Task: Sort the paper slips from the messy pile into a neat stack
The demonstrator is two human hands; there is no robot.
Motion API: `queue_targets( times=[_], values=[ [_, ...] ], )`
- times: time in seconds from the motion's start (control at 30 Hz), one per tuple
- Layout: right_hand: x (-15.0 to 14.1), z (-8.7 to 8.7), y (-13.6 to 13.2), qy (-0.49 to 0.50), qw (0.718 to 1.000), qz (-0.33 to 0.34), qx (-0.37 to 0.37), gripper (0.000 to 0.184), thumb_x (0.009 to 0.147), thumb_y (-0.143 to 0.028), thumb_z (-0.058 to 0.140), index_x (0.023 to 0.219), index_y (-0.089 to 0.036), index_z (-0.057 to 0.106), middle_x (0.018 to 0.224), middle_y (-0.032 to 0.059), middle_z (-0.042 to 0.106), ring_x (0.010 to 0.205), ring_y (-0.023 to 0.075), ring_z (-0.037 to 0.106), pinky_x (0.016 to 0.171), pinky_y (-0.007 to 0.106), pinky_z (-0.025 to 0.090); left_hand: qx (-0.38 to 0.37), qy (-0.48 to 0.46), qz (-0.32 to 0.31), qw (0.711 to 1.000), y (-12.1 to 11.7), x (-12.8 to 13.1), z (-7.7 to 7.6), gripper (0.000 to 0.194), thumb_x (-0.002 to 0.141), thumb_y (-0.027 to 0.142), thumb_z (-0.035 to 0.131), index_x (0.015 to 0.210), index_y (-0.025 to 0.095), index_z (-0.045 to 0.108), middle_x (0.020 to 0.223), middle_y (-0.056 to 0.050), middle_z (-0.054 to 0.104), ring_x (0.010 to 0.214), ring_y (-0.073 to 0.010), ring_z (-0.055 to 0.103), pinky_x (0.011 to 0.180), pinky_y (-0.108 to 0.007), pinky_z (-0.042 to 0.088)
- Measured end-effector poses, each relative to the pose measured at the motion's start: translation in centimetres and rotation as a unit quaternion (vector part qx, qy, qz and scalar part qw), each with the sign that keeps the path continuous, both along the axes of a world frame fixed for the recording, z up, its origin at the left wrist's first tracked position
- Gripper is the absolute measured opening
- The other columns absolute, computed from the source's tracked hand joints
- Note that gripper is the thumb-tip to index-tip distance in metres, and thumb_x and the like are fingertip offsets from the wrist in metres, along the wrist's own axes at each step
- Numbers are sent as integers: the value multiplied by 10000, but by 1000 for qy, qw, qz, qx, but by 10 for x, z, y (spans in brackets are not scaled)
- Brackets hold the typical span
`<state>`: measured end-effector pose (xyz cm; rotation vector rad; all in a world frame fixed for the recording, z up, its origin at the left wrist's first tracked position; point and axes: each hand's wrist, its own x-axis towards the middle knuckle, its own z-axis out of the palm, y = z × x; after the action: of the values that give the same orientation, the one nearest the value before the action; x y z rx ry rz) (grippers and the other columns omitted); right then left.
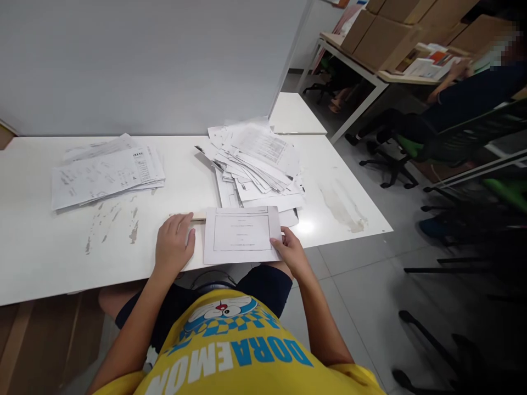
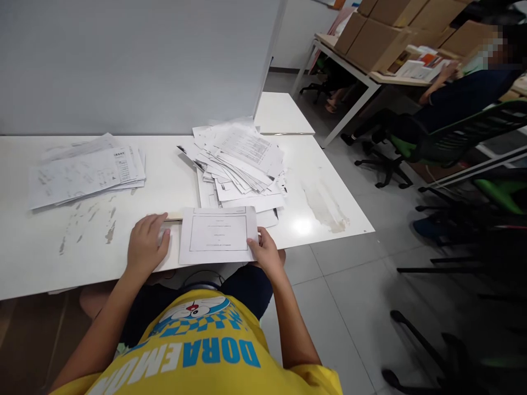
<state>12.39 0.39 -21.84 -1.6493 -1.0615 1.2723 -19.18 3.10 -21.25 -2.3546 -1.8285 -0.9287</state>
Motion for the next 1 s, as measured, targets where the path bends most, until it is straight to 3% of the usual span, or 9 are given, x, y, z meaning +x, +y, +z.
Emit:
queue_targets(
  times=[0.13,0.53,0.7,1.0],
  values=[
    [-4,3,-3,13,1000,-12,-23,406,710,-455,623,1042,-236,538,765,15,678,729,233,657,606,332,520,19,91,-45,995,4,1,-12,472,947,214,417,1405,133,496,1440,-145,540,1366,-309,455,1151,-484,336],
    [-10,-4,-1,-2,1000,-1,-30,444,707,-474,646,1062,-220,565,737,10,679,724,228,652,632,323,510,0,103,-46,994,2,1,-15,573,892,84,388,1454,178,450,1492,-139,485,1394,-296,424,1153,-500,330],
    [-9,-9,-5,22,1000,-4,-21,473,730,-493,669,1103,-219,573,818,32,712,789,237,676,726,352,532,3,97,-48,994,1,0,-16,558,880,53,374,1411,166,504,1398,-156,558,1364,-296,455,1114,-493,373],
    [-9,-6,-6,7,998,-19,-57,465,731,-488,704,1100,-225,599,839,39,714,791,236,670,732,358,537,-27,121,-44,991,-1,5,-22,587,851,-1,377,1385,174,547,1302,-129,639,1332,-287,499,1123,-476,349]
  ],
)
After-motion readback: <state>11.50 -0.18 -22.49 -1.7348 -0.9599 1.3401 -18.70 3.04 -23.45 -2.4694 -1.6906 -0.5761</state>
